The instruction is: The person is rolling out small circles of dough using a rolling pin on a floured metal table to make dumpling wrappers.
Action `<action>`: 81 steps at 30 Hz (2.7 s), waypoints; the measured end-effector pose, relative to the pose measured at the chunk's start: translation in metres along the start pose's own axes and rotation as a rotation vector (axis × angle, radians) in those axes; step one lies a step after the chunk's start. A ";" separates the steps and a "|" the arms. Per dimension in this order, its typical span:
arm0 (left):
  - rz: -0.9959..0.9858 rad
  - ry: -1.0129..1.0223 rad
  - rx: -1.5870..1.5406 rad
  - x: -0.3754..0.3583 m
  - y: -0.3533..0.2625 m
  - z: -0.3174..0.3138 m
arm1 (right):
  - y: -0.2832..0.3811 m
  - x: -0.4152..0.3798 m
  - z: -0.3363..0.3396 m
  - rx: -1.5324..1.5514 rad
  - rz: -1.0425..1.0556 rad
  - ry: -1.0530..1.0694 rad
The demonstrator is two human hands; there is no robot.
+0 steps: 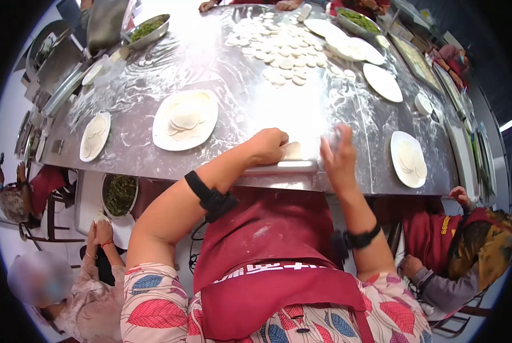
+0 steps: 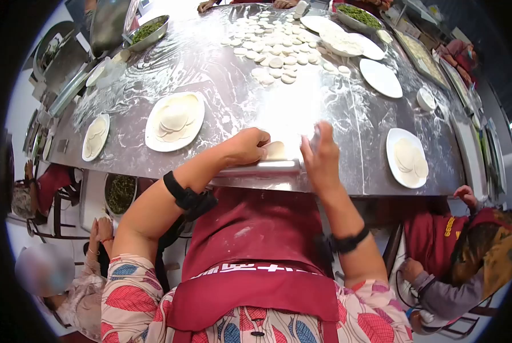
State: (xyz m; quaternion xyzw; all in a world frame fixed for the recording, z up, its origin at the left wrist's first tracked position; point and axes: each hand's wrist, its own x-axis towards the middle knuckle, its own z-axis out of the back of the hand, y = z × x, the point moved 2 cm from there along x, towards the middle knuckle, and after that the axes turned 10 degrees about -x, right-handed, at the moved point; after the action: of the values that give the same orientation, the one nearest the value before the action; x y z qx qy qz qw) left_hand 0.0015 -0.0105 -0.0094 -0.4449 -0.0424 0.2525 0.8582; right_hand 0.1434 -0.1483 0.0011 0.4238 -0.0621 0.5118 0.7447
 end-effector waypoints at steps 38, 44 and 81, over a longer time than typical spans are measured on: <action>0.016 -0.062 -0.178 0.013 0.016 -0.005 | -0.002 -0.021 0.005 0.007 -0.036 -0.035; 0.062 -0.037 -0.106 0.016 0.004 -0.001 | -0.001 0.039 -0.031 -0.080 0.094 -0.081; -0.120 -0.306 0.825 -0.061 0.087 0.098 | 0.001 -0.028 0.003 0.167 -0.143 -0.042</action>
State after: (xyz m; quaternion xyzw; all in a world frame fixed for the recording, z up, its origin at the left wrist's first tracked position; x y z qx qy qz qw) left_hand -0.1151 0.0746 -0.0098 -0.0194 -0.0904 0.2609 0.9609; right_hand 0.1307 -0.1701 -0.0108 0.4983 -0.0047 0.4516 0.7401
